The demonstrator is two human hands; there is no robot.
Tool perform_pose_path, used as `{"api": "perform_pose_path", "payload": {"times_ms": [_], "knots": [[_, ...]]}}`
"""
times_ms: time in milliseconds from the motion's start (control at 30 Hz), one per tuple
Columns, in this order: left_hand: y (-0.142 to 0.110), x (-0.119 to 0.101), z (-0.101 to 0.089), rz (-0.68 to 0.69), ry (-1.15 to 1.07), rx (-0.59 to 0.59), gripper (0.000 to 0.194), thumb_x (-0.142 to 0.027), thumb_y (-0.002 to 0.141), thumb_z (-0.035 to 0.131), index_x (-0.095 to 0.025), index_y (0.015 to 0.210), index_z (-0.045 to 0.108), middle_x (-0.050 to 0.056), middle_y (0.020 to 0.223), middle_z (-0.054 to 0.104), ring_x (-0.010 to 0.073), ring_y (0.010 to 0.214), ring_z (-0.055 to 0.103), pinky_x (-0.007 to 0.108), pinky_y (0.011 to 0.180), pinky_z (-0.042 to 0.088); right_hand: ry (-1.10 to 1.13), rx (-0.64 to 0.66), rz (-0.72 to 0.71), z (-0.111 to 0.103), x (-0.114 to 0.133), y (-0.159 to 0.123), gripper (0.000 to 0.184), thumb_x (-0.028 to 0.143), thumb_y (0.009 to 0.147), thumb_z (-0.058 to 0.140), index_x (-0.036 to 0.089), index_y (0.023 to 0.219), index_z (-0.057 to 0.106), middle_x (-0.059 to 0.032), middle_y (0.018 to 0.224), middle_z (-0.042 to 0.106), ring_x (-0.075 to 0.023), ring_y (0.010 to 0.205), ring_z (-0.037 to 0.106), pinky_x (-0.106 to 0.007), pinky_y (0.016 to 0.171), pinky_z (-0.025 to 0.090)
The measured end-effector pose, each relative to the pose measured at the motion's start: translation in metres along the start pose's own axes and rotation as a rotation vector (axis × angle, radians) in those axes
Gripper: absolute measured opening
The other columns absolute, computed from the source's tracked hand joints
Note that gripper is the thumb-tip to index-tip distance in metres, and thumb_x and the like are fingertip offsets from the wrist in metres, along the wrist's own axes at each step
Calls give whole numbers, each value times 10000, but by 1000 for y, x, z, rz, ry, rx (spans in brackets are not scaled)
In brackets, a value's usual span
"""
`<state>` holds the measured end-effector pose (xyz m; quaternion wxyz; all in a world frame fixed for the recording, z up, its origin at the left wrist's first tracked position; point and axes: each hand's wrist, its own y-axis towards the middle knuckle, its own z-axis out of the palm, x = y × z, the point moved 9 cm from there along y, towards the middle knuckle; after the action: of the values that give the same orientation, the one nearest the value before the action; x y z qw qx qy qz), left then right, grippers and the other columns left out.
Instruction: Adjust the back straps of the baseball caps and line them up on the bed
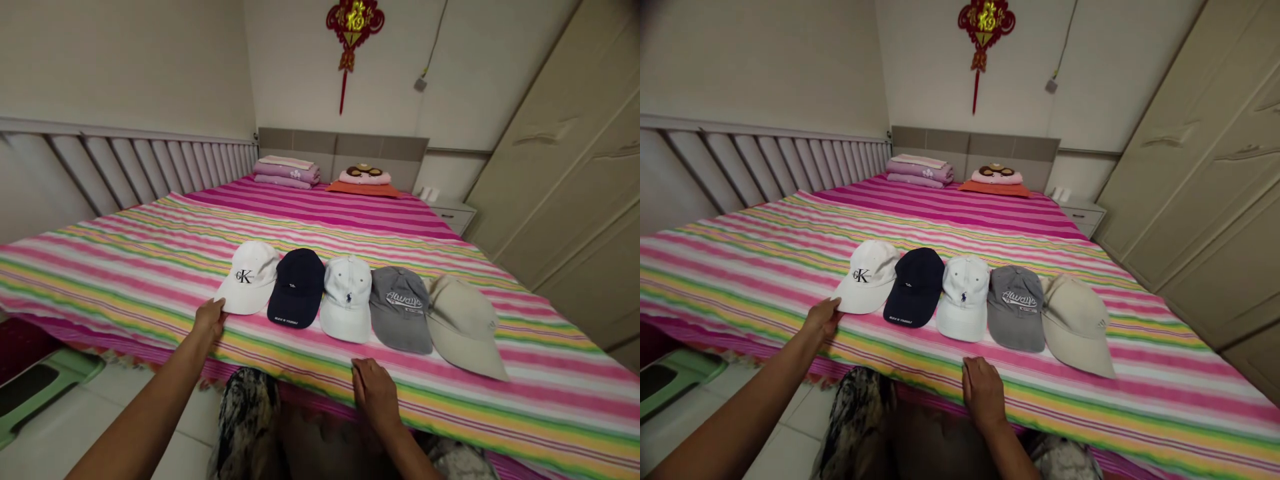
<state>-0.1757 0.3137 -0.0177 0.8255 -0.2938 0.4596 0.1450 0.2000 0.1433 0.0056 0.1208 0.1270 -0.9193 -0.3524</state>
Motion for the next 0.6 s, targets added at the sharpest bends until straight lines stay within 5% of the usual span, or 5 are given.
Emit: {"api": "perform_pose_path", "payload": {"times_ms": [233, 400, 500, 600], "knots": [[-32, 1, -21, 111, -36, -48, 272, 49, 662, 533, -159, 581, 377, -66, 510, 452, 42, 498, 513, 142, 609, 484, 15, 4, 0, 0, 0, -1, 179, 167, 855, 392, 152, 912, 561, -57, 748, 598, -170, 710, 555, -280, 641, 406], [-68, 26, -34, 124, -39, -37, 227, 31, 677, 553, -159, 794, 514, -18, 716, 581, 39, 617, 567, 137, 668, 467, 22, 10, 16, 1, -1, -1, 173, 156, 847, 396, 154, 912, 557, -57, 747, 596, -173, 702, 555, -284, 638, 414], [-97, 60, -25, 60, 120, 129, 247, -18, 654, 603, -160, 854, 580, 20, 816, 630, 85, 717, 603, 174, 689, 467, 26, 10, 28, -1, 0, 2, 175, 143, 842, 388, 162, 912, 547, -54, 731, 592, -175, 684, 560, -281, 614, 420], [-134, 109, -9, -33, 339, 415, 226, -103, 595, 666, -171, 808, 629, 38, 754, 653, 155, 701, 606, 247, 669, 472, 32, 16, 50, -5, 3, 4, 178, 145, 838, 386, 170, 926, 538, -53, 741, 590, -171, 661, 567, -276, 589, 431]]}}
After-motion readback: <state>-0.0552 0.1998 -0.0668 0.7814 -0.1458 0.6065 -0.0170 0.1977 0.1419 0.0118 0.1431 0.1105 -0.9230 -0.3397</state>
